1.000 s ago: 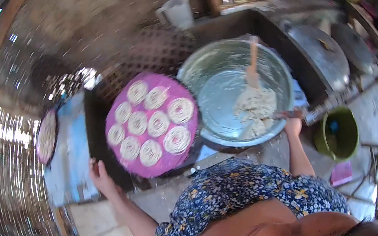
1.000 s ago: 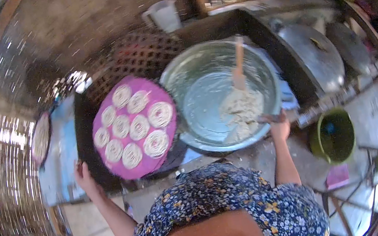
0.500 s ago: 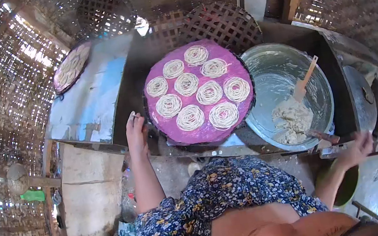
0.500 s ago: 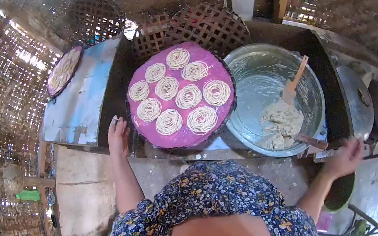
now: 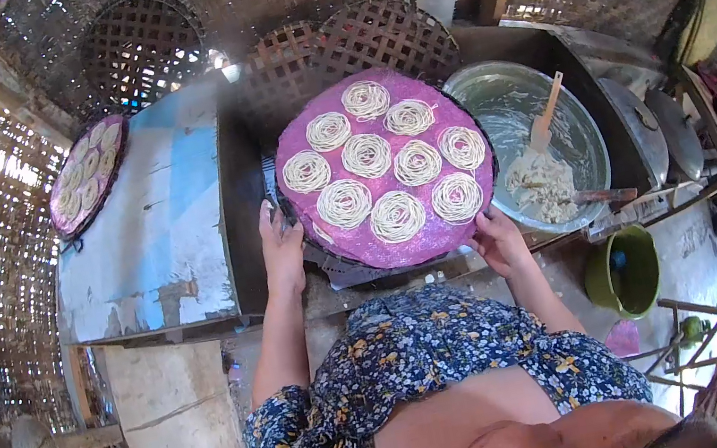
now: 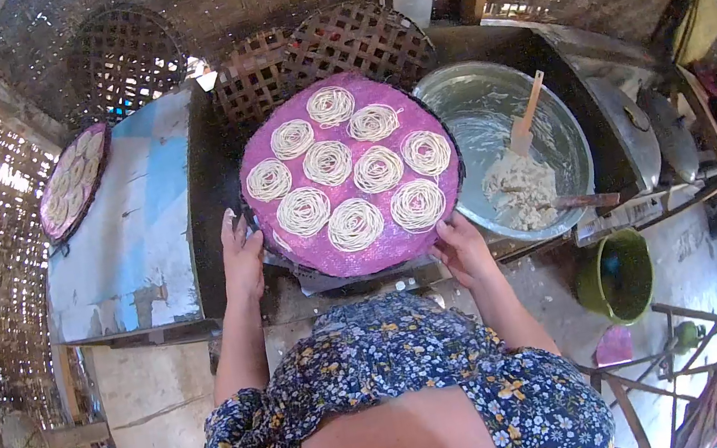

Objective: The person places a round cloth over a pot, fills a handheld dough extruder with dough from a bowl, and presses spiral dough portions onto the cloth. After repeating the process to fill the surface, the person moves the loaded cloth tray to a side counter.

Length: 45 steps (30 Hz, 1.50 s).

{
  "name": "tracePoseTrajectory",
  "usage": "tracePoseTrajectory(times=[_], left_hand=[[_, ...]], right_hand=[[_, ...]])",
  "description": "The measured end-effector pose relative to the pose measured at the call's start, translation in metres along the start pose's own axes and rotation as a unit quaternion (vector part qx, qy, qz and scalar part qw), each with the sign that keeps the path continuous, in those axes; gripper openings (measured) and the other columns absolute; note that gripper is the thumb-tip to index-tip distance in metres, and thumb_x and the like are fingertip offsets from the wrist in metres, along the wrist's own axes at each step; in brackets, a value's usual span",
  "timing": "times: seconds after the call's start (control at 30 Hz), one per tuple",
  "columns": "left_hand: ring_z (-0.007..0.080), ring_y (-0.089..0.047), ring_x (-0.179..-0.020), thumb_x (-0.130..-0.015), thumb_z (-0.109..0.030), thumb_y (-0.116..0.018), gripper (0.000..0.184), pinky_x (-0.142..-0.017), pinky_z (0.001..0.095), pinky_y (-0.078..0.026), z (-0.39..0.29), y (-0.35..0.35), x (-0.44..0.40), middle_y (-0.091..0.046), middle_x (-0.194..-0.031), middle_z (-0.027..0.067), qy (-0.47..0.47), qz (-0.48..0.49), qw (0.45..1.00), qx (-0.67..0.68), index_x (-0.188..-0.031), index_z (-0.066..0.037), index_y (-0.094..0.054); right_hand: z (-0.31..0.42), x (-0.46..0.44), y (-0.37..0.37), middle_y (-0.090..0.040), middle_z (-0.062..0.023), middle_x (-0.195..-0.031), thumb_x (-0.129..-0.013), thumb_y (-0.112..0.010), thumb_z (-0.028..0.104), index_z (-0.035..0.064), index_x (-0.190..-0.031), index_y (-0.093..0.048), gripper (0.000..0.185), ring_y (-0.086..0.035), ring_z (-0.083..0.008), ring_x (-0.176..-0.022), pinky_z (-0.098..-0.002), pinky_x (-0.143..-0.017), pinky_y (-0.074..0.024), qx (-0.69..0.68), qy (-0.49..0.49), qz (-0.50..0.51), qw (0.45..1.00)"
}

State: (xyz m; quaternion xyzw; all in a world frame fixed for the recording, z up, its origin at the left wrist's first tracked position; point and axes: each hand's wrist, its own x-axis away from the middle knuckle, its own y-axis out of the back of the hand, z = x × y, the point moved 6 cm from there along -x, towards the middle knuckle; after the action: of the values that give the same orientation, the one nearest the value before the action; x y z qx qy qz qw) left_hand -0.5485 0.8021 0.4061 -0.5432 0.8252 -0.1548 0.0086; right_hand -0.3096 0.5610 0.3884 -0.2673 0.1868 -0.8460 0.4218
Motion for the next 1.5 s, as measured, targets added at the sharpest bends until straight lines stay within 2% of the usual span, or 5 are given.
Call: tracePoseTrajectory(times=[0.37, 0.67, 0.87, 1.03, 1.5], left_hand=[[0.0243, -0.034, -0.118, -0.077, 0.006, -0.052, 0.078, -0.096, 0.0358, -0.032, -0.016, -0.011, 0.009, -0.022, -0.139, 0.0191, -0.124, 0.036, 0.992, 0.001, -0.138, -0.015, -0.008], [0.0237, -0.037, -0.117, -0.081, -0.008, -0.057, 0.079, -0.097, 0.0371, -0.031, -0.139, 0.038, 0.025, -0.025, -0.136, 0.0221, -0.193, 0.071, 0.967, 0.147, -0.138, -0.007, -0.002], [0.0294, -0.044, -0.111, -0.080, -0.019, -0.061, 0.072, -0.091, 0.0405, -0.038, -0.143, 0.145, 0.027, -0.034, -0.131, 0.0213, -0.301, -0.129, 0.931, -0.161, -0.135, -0.004, -0.018], [0.0397, -0.035, -0.115, -0.072, -0.026, -0.066, 0.074, -0.096, 0.0461, -0.030, -0.129, 0.180, 0.049, -0.036, -0.129, 0.0216, -0.364, -0.239, 0.719, -0.541, -0.131, -0.002, -0.028], [0.0383, -0.030, -0.120, -0.072, -0.024, -0.067, 0.071, -0.100, 0.0455, -0.024, -0.138, 0.175, 0.047, -0.036, -0.130, 0.0185, -0.342, -0.218, 0.740, -0.537, -0.129, 0.000, -0.032]], right_hand=[[0.025, 0.029, -0.025, -0.046, -0.0100, -0.121, -0.074, -0.065, 0.014, 0.0043, -0.128, -0.032, 0.064, -0.047, -0.0252, -0.109, -0.0419, -0.090, -0.0410, -0.040, 0.154, -0.008, 0.987], [0.072, 0.010, -0.114, -0.053, -0.0053, -0.107, -0.081, -0.057, 0.010, 0.0034, -0.119, -0.040, 0.043, -0.053, -0.0146, -0.091, -0.0312, -0.082, -0.0421, -0.081, 0.208, 0.044, 0.974], [0.040, -0.088, -0.222, -0.053, -0.0064, -0.110, -0.079, -0.057, 0.011, 0.0044, -0.119, -0.041, 0.043, -0.053, -0.0182, -0.095, -0.0382, -0.088, -0.0384, -0.087, 0.146, 0.110, 0.979], [-0.003, -0.165, -0.283, -0.052, -0.0083, -0.114, -0.080, -0.054, 0.008, 0.0048, -0.122, -0.041, 0.043, -0.052, -0.0216, -0.100, -0.0379, -0.083, -0.0440, -0.099, 0.082, 0.180, 0.975], [-0.076, -0.247, -0.284, -0.055, -0.0028, -0.106, -0.085, -0.055, 0.016, 0.0079, -0.111, -0.050, 0.028, -0.052, -0.0154, -0.092, -0.0329, -0.078, -0.0441, 0.031, -0.039, 0.155, 0.987]])
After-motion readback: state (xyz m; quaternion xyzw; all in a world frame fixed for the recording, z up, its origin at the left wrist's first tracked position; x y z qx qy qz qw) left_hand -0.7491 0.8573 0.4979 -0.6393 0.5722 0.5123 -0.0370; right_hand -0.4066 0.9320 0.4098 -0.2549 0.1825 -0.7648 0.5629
